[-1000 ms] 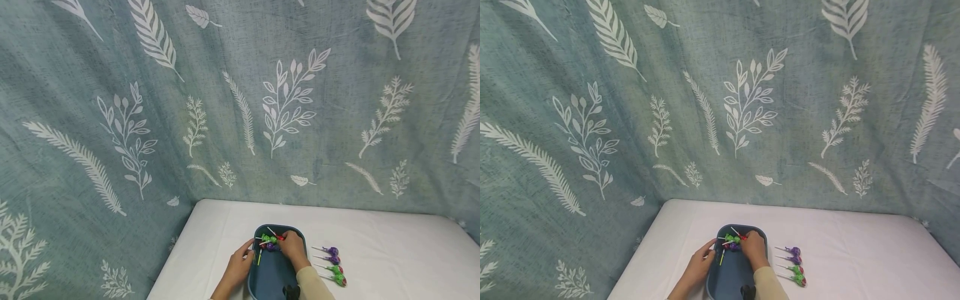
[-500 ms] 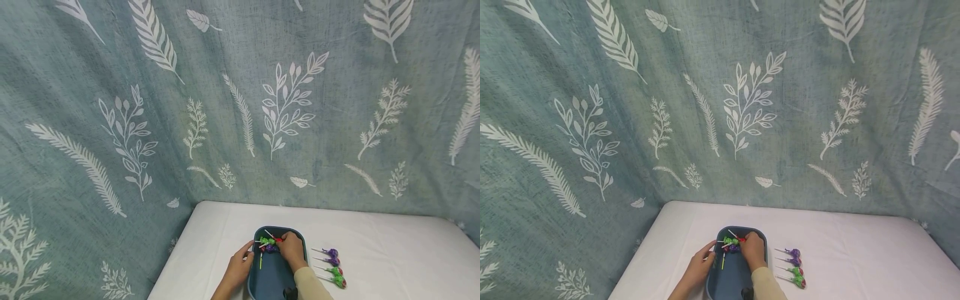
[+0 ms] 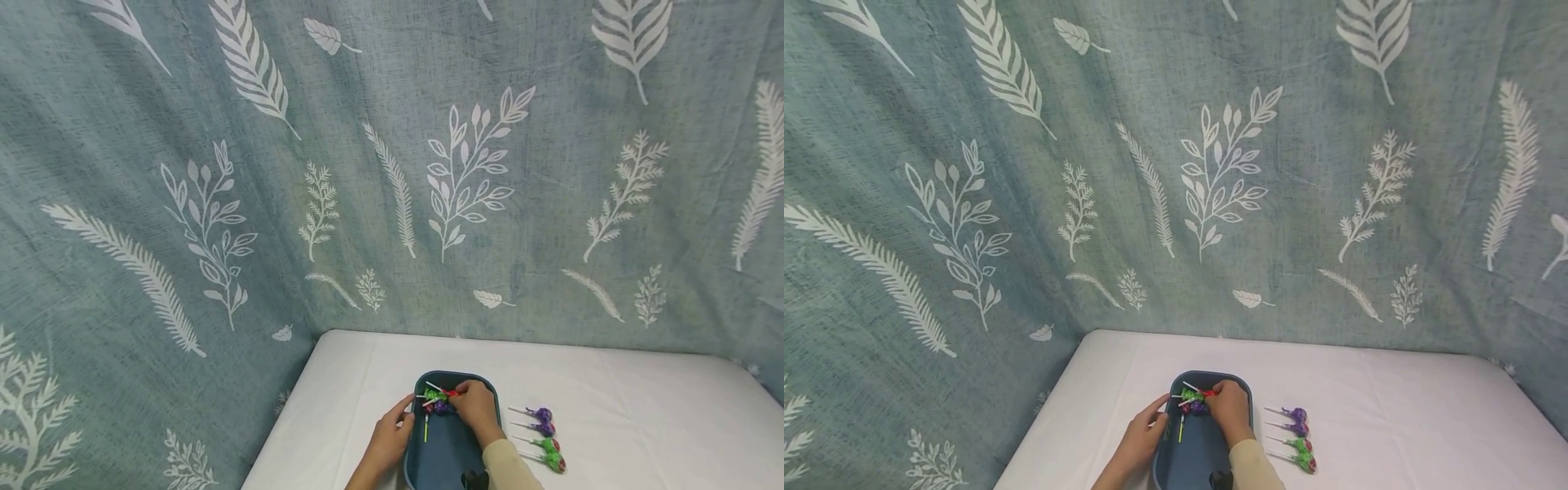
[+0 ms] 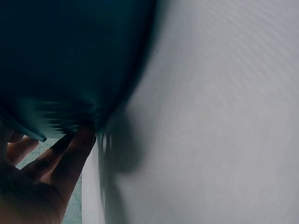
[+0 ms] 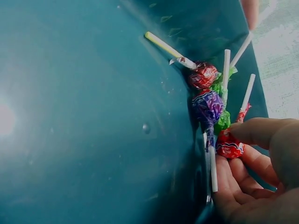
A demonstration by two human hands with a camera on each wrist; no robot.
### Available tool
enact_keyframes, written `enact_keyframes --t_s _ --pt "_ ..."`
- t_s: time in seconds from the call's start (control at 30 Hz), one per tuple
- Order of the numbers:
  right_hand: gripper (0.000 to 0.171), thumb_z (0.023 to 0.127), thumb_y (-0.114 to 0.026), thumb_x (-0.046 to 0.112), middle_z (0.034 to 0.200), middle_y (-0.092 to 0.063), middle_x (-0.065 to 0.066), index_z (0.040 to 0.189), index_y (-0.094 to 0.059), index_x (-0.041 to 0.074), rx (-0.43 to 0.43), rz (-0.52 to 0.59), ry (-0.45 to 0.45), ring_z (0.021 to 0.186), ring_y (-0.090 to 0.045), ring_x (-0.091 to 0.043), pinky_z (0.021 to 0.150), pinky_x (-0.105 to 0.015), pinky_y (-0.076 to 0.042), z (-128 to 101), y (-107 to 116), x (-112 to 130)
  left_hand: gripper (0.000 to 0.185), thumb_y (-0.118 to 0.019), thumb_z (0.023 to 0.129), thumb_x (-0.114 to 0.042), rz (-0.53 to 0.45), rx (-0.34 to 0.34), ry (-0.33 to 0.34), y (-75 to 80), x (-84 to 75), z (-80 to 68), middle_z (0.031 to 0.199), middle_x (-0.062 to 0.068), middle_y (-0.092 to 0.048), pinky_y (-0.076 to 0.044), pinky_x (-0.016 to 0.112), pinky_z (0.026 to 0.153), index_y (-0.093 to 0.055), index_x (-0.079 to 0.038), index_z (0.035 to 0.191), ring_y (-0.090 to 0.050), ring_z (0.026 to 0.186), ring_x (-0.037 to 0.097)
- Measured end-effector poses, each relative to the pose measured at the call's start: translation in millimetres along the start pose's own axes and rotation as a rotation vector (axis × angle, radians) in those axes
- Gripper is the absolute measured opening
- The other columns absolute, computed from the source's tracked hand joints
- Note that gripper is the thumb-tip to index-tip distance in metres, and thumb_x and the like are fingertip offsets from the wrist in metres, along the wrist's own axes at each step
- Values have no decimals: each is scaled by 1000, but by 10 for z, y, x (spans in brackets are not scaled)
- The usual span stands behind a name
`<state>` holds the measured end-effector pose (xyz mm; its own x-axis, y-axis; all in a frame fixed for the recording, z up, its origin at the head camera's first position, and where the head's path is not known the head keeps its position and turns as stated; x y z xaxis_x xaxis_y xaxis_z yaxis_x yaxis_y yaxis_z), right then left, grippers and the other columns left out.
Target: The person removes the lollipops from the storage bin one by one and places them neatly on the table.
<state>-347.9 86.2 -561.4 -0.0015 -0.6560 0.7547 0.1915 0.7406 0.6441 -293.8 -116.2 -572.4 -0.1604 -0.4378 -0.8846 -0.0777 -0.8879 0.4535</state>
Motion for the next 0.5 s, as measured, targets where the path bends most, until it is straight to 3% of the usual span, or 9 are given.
enact_keyframes --t_s 0.3,0.5 --pt "18 78 -76 7 87 -70 -12 93 -72 -2 -10 48 39 79 -63 -27 76 -48 -52 -5 44 13 43 -54 103 -17 0 -9 -5 -7 -24 0 111 16 -72 -54 43 81 -56 -6 144 -68 94 23" --pt "17 77 -77 10 82 -69 -6 90 -74 0 -9 57 63 75 -61 -22 72 -43 -51 -18 90 39 43 -53 103 -17 -5 0 13 -11 -38 5 112 16 -71 -54 46 83 -56 -7 145 -68 96 25"
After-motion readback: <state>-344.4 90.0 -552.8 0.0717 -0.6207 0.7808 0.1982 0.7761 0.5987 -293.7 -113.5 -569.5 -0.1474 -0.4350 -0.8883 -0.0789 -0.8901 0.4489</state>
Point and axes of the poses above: each hand's wrist, its own z-axis towards the middle knuckle, its own y-axis out of the back of the hand, x = y × z, the point moved 2 cm from there along z, towards the middle knuckle
